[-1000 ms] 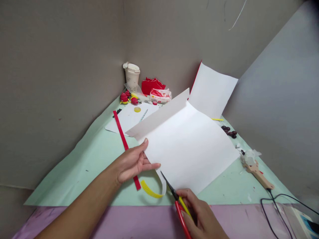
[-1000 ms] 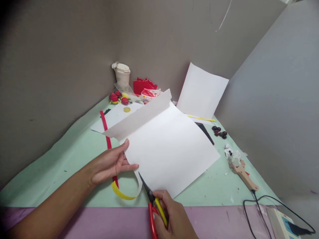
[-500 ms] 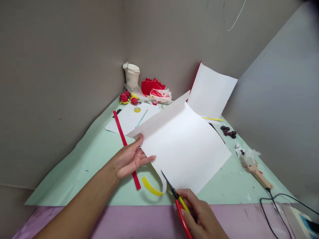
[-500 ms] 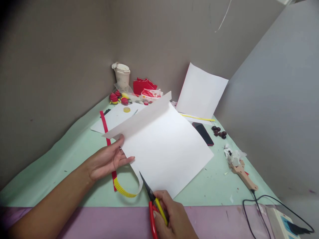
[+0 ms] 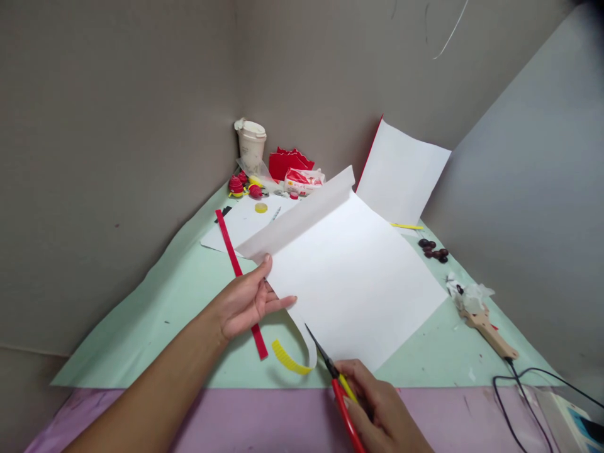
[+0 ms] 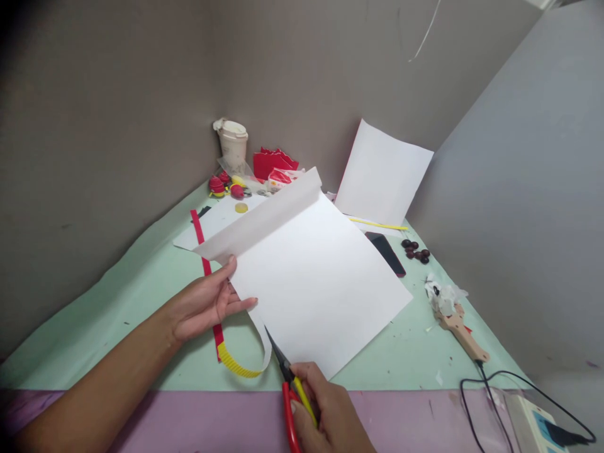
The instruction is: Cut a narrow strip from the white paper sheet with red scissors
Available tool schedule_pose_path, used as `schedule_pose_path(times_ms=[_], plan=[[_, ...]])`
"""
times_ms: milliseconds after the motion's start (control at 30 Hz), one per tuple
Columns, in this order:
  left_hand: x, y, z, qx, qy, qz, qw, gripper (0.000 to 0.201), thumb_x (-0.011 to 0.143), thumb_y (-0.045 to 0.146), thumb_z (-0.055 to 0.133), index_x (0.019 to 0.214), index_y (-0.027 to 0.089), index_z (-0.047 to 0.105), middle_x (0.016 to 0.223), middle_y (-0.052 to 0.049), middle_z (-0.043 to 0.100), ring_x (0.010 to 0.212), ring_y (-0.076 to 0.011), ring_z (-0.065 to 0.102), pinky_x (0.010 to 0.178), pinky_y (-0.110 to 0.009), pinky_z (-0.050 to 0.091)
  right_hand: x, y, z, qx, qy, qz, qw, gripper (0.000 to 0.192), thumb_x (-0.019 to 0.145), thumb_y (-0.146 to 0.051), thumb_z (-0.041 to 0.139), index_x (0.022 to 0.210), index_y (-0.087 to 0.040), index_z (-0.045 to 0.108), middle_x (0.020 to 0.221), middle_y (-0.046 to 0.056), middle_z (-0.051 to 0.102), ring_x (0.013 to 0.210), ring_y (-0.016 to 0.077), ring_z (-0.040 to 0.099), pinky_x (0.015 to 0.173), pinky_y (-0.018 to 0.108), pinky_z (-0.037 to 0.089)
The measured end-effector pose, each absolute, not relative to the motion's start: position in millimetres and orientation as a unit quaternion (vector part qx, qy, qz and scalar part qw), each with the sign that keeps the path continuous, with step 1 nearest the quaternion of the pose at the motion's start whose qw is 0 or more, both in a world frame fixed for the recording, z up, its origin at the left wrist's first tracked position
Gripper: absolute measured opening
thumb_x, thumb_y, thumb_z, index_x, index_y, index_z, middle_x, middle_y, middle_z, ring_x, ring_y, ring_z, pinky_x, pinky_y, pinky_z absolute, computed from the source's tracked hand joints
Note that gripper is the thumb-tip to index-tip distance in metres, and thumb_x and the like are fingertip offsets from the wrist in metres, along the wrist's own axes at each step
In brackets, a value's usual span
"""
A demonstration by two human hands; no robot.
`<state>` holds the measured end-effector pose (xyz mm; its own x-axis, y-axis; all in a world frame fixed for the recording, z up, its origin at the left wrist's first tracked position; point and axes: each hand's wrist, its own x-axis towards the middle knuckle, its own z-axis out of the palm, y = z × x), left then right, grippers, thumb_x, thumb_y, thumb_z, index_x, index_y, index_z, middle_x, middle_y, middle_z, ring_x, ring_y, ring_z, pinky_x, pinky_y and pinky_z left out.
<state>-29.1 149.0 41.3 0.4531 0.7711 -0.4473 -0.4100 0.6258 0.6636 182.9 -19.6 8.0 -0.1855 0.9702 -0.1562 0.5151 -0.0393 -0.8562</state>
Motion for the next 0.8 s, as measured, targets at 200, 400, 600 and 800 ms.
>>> schedule_pose_path(times_ms=[200, 400, 600, 800], plan=[[-29.2, 148.9, 40.7, 0.243, 0.372, 0.359, 0.82, 0.03, 0.091, 0.032, 0.057, 0.117, 0.016, 0.057, 0.117, -0.013, 0.068, 0.096, -0.0218, 0.069, 0.084, -0.043, 0.059, 182.9, -19.5, 9.4, -0.58, -0.641, 0.434, 0.255, 0.027, 0.09, -0.036, 0.045, 0.11, -0.019, 0.053, 0.068, -0.003, 0.043, 0.059, 0.0134, 0.038, 0.056, 0.024, 0.033], [-28.5, 147.8, 43.3, 0.236, 0.375, 0.361, 0.821, 0.028, 0.09, 0.03, 0.058, 0.114, 0.016, 0.058, 0.118, -0.012, 0.067, 0.098, -0.0212, 0.067, 0.088, -0.046, 0.057, 179.9, -23.7, 5.0, -0.606, -0.617, 0.419, 0.277, 0.03, 0.086, -0.037, 0.05, 0.109, -0.019, 0.053, 0.065, -0.004, 0.043, 0.055, 0.0129, 0.038, 0.053, 0.024, 0.032], [-29.6, 147.9, 43.3, 0.237, 0.366, 0.36, 0.825, 0.025, 0.09, 0.03, 0.057, 0.111, 0.016, 0.059, 0.114, -0.011, 0.068, 0.097, -0.0208, 0.068, 0.087, -0.046, 0.058, 178.8, -24.0, 7.4, -0.615, -0.621, 0.402, 0.274, 0.035, 0.082, -0.04, 0.051, 0.111, -0.019, 0.054, 0.071, 0.0, 0.055, 0.061, 0.0158, 0.049, 0.059, 0.025, 0.038], [-29.9, 148.7, 41.9, 0.232, 0.368, 0.362, 0.824, 0.025, 0.091, 0.029, 0.056, 0.112, 0.017, 0.059, 0.118, -0.012, 0.067, 0.095, -0.0206, 0.068, 0.084, -0.045, 0.059, 181.1, -23.5, 5.1, -0.599, -0.624, 0.42, 0.272, 0.035, 0.083, -0.036, 0.05, 0.113, -0.019, 0.053, 0.072, 0.0, 0.055, 0.061, 0.0156, 0.05, 0.059, 0.024, 0.04]])
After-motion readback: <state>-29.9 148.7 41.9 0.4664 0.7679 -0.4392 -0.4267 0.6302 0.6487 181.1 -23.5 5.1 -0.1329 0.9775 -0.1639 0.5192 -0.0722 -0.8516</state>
